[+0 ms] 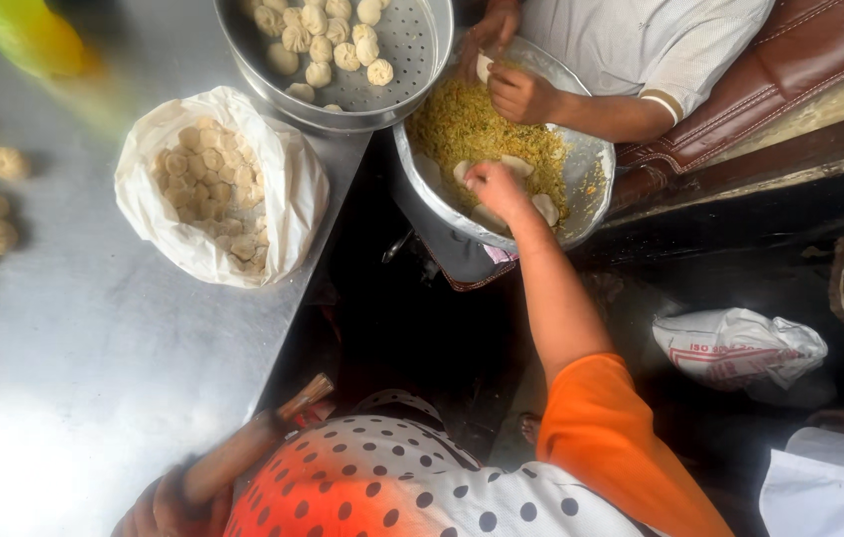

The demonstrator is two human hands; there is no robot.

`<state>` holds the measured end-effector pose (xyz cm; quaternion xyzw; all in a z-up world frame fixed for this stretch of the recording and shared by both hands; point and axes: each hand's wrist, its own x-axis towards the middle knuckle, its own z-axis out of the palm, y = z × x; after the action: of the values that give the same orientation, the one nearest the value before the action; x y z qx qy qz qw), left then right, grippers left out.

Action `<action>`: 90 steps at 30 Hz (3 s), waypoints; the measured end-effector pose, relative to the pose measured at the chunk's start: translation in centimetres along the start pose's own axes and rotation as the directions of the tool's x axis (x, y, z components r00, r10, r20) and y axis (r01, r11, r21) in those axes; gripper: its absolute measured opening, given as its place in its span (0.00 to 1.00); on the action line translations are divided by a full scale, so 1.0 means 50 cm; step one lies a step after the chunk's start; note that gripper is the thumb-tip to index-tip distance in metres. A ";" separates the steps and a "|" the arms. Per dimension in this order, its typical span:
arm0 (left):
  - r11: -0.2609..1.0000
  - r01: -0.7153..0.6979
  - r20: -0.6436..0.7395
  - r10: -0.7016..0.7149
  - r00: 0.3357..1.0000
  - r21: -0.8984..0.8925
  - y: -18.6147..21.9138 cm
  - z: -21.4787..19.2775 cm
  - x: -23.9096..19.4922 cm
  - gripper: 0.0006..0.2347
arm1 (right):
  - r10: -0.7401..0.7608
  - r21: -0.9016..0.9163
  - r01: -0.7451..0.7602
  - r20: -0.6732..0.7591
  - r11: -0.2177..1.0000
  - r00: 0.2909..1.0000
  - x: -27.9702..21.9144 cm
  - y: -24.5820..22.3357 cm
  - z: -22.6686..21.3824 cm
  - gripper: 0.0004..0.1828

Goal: The person flattens small dough balls into circular wrappers using a rolling pin on a metal table. They then hand the wrappers to a coworker who fills them with a mixture and places the finished dumplings into a steamer.

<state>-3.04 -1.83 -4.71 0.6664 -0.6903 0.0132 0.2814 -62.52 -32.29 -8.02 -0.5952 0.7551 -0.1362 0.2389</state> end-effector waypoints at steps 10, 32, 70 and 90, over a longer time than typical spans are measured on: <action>0.997 0.052 0.067 -0.056 0.996 0.059 0.011 0.000 0.018 0.20 | 0.068 0.714 0.124 -0.233 0.689 0.970 -0.014 -0.056 0.040 0.06; 0.983 0.164 0.061 -0.170 0.984 0.082 0.003 -0.043 0.026 0.23 | -0.559 0.165 0.535 0.229 0.829 0.797 -0.109 -0.621 0.241 0.15; 0.991 0.115 0.012 -0.114 0.993 -0.073 -0.032 -0.071 -0.022 0.28 | -0.757 -0.201 0.972 0.615 0.121 0.221 -0.418 -0.850 0.545 0.55; 0.944 0.280 0.413 -0.329 0.849 0.176 -0.134 -0.063 0.202 0.48 | -0.825 -0.125 0.875 0.293 0.468 0.483 -0.361 -0.736 0.436 0.30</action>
<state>4.81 -10.52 -0.35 0.7675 -0.6194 -0.1437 0.0810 -17.22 -22.54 -4.90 -0.9276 0.3405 -0.0802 0.1310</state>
